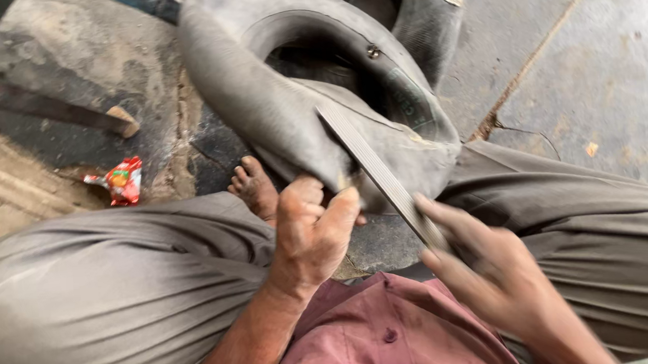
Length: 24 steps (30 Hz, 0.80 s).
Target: The person sits on the floor and uses a metal file to scrape and roughen the surface of a tire inner tube around a puncture. After filing, the person applies glue from a tube to the prepared area.
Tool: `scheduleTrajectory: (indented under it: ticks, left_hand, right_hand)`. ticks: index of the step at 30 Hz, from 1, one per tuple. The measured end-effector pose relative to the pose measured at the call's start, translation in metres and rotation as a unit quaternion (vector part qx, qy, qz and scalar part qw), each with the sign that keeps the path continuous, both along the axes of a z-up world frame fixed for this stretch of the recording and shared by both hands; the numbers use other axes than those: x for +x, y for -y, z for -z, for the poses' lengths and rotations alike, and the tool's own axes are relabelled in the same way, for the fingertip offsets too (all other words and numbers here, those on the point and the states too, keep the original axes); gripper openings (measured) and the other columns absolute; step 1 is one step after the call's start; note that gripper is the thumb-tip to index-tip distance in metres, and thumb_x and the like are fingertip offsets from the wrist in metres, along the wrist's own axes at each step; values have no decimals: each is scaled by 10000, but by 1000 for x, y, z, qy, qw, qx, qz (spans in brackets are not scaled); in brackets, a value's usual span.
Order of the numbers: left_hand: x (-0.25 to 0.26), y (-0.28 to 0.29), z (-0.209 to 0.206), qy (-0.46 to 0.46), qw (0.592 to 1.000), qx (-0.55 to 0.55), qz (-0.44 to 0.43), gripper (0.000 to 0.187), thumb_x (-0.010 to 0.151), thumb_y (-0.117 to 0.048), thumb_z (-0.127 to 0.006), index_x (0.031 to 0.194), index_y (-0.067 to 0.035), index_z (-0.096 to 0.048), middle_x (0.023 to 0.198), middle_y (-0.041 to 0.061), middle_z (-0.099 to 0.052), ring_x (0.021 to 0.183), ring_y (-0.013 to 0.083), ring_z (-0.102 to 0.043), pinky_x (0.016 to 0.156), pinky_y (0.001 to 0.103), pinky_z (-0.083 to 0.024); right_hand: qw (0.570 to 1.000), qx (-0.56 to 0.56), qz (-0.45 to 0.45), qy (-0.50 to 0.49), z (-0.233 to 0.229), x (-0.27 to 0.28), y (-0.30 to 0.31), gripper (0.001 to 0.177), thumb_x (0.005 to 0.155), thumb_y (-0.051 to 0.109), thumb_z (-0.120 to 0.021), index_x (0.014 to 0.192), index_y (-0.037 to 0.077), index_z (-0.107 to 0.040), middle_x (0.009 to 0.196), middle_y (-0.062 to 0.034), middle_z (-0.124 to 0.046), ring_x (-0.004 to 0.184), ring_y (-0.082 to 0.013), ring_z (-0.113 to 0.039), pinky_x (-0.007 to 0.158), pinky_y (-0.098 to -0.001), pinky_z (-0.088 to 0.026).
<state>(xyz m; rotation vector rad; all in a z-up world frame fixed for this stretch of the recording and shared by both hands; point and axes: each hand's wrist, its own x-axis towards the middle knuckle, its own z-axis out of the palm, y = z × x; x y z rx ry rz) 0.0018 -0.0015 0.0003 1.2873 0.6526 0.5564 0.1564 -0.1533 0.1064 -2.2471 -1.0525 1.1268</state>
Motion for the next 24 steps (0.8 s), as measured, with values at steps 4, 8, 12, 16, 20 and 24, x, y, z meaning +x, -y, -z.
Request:
scheduleTrajectory:
  ticks: [4, 8, 12, 16, 20, 24]
  left_hand:
    - [-2, -3, -12, 53, 987, -127, -81, 164, 945, -54, -659, 890, 97, -695, 800, 140, -693, 646, 129, -675, 570, 266, -587]
    - [-7, -16, -19, 94, 978, -172, -69, 161, 944, -41, -654, 943, 110, -706, 811, 135, -709, 662, 138, -685, 612, 287, -615]
    - [-12, -19, -21, 107, 969, -222, -32, 176, 943, -29, -648, 996, 124, -716, 822, 131, -724, 678, 148, -695, 653, 308, -642]
    - [-13, -18, -18, 102, 959, -262, -23, 154, 955, -9, -660, 988, 127, -723, 786, 124, -712, 691, 148, -697, 671, 313, -641]
    - [-14, -16, -19, 75, 947, -309, -38, 146, 935, 4, -674, 1005, 124, -717, 787, 120, -705, 689, 136, -690, 671, 299, -626]
    - [-11, -16, -19, 102, 941, -319, -39, 164, 950, 0, -666, 1055, 120, -705, 841, 121, -711, 713, 131, -684, 690, 294, -621]
  right_hand:
    - [985, 45, 118, -118, 25, 6, -30, 611, 937, 138, -663, 1514, 28, -494, 788, -36, -646, 571, -89, -542, 446, -262, -459]
    - [929, 98, 229, -273, 24, 21, -36, 608, 963, 67, -638, 1548, -14, -493, 769, -42, -587, 489, -67, -465, 370, -235, -370]
    - [874, 148, 314, -338, 30, 25, -39, 606, 999, 56, -587, 1574, -56, -431, 834, -79, -606, 506, -79, -484, 382, -217, -377]
    - [841, 171, 349, -377, 34, 27, -43, 619, 1013, 65, -582, 1590, -51, -391, 858, -96, -604, 532, -86, -503, 390, -215, -382]
    - [830, 188, 355, -388, 36, 28, -45, 629, 1017, 73, -586, 1594, -56, -373, 871, -111, -612, 544, -96, -521, 391, -220, -390]
    - [829, 191, 360, -382, 41, 27, -45, 642, 1006, 56, -602, 1593, -63, -370, 864, -119, -616, 526, -93, -515, 373, -216, -379]
